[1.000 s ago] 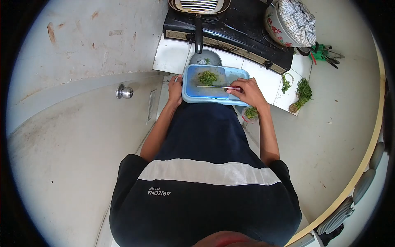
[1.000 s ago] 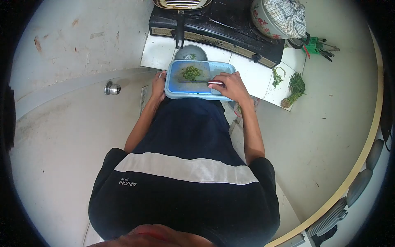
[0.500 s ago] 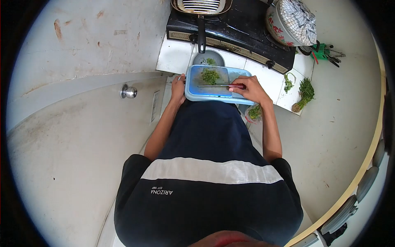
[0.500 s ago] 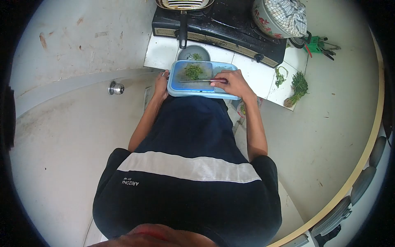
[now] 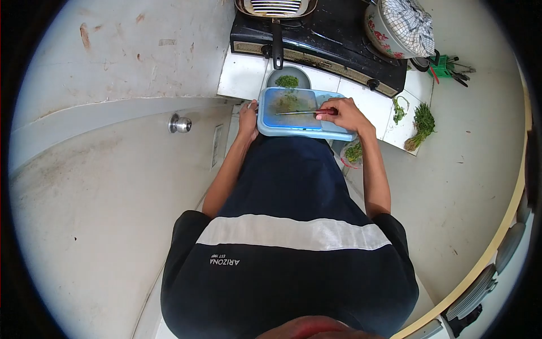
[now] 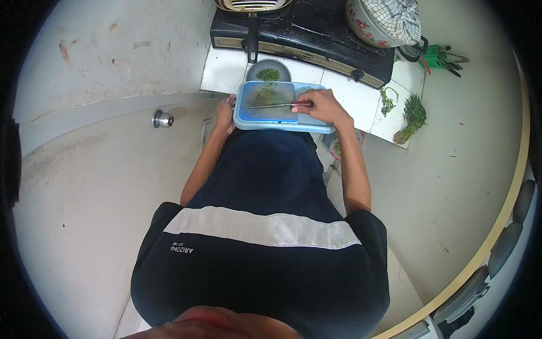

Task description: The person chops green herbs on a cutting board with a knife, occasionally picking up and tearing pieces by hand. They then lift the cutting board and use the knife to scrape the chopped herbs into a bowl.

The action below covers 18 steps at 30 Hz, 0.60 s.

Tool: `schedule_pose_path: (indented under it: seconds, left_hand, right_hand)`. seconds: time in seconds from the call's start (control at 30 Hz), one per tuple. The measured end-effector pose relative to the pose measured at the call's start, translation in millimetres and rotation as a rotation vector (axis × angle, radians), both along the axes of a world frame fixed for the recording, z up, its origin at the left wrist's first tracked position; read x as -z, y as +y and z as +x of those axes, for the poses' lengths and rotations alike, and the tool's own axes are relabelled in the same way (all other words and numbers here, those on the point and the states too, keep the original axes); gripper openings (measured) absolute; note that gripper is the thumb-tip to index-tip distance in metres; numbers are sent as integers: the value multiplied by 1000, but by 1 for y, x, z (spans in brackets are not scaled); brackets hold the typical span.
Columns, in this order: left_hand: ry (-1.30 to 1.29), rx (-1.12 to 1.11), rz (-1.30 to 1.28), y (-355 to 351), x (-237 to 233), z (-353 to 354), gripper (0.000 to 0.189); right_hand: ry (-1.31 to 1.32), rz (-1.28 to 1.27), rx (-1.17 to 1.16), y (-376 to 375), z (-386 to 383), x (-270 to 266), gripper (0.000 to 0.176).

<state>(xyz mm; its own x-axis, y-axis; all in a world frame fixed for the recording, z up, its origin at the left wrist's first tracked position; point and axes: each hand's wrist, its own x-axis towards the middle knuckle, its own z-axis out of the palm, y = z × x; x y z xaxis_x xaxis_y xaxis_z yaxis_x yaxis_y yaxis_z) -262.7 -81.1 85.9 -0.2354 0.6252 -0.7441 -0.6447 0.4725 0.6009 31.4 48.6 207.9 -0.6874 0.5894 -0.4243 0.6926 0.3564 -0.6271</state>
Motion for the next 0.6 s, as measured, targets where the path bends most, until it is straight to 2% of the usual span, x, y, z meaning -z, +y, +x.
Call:
schedule_pose_path:
  seconds: [0.13, 0.2, 0.23, 0.37, 0.43, 0.47, 0.53, 0.6]
  left_hand:
    - [-26, -7, 29, -1, 7, 0, 42]
    - [-18, 7, 22, 0, 4, 1, 42]
    - [-8, 13, 16, 1, 1, 1, 41]
    - [-9, -25, 28, 2, -2, 2, 41]
    - [-100, -46, 53, 2, 5, 1, 38]
    - [-101, -49, 53, 1, 5, 1, 38]
    - [-104, -45, 40, 2, -6, 3, 49]
    - [-71, -69, 29, 1, 2, 6, 43]
  right_hand:
    - [-37, 73, 52, 8, -4, 14, 46]
    - [-202, 95, 112, 17, -11, 17, 46]
    - [-155, 160, 126, 19, -11, 23, 46]
    - [-11, 121, 145, 15, -12, 13, 43]
    - [136, -29, 145, 4, -12, -3, 41]
    - [135, -29, 142, -2, -13, -9, 41]
    - [108, -114, 133, -9, -14, -16, 41]
    - [114, -52, 72, -6, -12, -6, 41]
